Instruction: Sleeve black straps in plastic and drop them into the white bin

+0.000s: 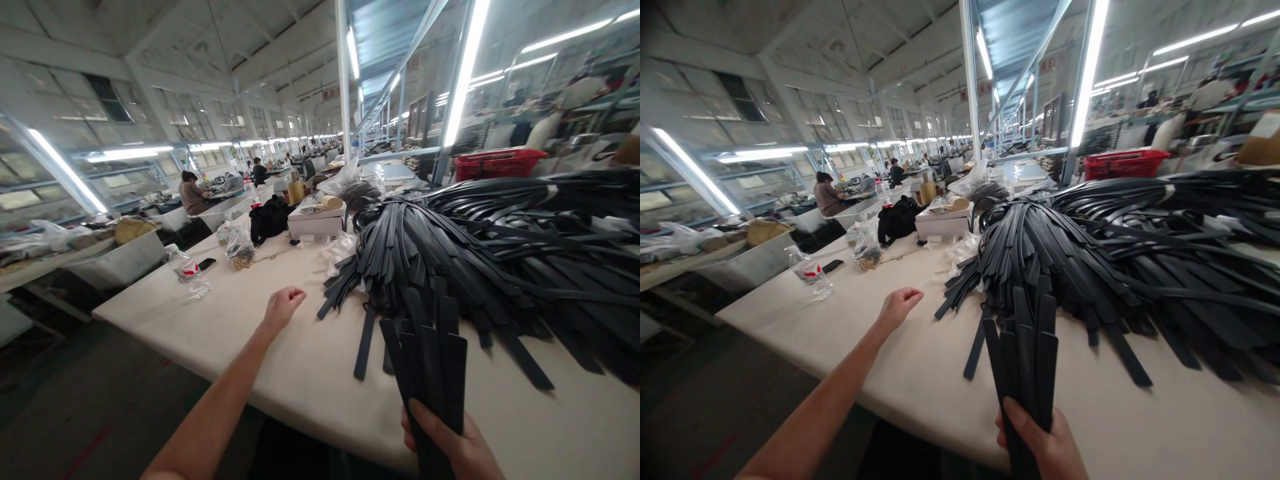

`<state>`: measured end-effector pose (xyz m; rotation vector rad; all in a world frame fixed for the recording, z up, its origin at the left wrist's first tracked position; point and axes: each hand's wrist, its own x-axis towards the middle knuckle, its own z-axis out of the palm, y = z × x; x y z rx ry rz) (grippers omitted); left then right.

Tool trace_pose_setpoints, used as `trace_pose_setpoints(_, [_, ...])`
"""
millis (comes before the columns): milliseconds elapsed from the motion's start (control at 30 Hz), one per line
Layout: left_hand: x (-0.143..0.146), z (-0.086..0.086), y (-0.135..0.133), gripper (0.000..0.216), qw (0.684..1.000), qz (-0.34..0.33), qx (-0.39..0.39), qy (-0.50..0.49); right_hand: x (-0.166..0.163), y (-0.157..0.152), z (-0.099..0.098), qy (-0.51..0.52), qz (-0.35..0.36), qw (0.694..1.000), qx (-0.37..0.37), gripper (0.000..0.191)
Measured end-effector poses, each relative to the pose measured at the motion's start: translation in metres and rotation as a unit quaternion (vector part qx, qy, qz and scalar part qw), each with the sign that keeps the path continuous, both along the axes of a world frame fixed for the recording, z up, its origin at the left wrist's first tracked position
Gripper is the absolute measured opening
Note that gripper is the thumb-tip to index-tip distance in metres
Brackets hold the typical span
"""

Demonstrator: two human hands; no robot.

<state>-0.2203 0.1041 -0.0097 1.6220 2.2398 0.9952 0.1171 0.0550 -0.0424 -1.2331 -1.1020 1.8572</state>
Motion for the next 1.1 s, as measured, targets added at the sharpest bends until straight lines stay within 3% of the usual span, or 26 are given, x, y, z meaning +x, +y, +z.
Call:
trace_pose_setpoints(200, [0.002, 0.002, 0.075, 0.024, 0.985, -0.047, -0.028, 0.161, -0.001, 0.003, -0.012, -0.032, -0.015, 0.999, 0.004, 0.057])
trace_pose_setpoints(367, [0.006, 0.006, 0.087, 0.021, 0.972, -0.062, -0.053, 0.219, -0.001, 0.004, -0.017, -0.026, -0.011, 0.999, 0.020, 0.057])
trace_pose_setpoints(567, [0.035, 0.017, 0.030, 0.018, 0.969, -0.103, 0.000, 0.224, 0.001, 0.001, -0.006, -0.008, -0.008, 1.000, 0.024, 0.053])
trace_pose_setpoints(767, [0.074, 0.000, -0.050, 0.017, 0.971, -0.161, 0.025, 0.178, 0.012, 0.000, -0.004, 0.052, -0.028, 0.997, -0.047, 0.050])
trace_pose_setpoints(933, [0.103, -0.003, -0.112, 0.013, 0.956, -0.207, 0.109, 0.177, 0.015, 0.004, 0.006, 0.075, 0.057, 0.994, -0.046, 0.051])
trace_pose_setpoints(1100, [0.122, 0.017, -0.156, 0.018, 0.927, -0.255, 0.070, 0.266, 0.001, 0.000, 0.027, 0.041, 0.169, 0.984, -0.038, 0.051])
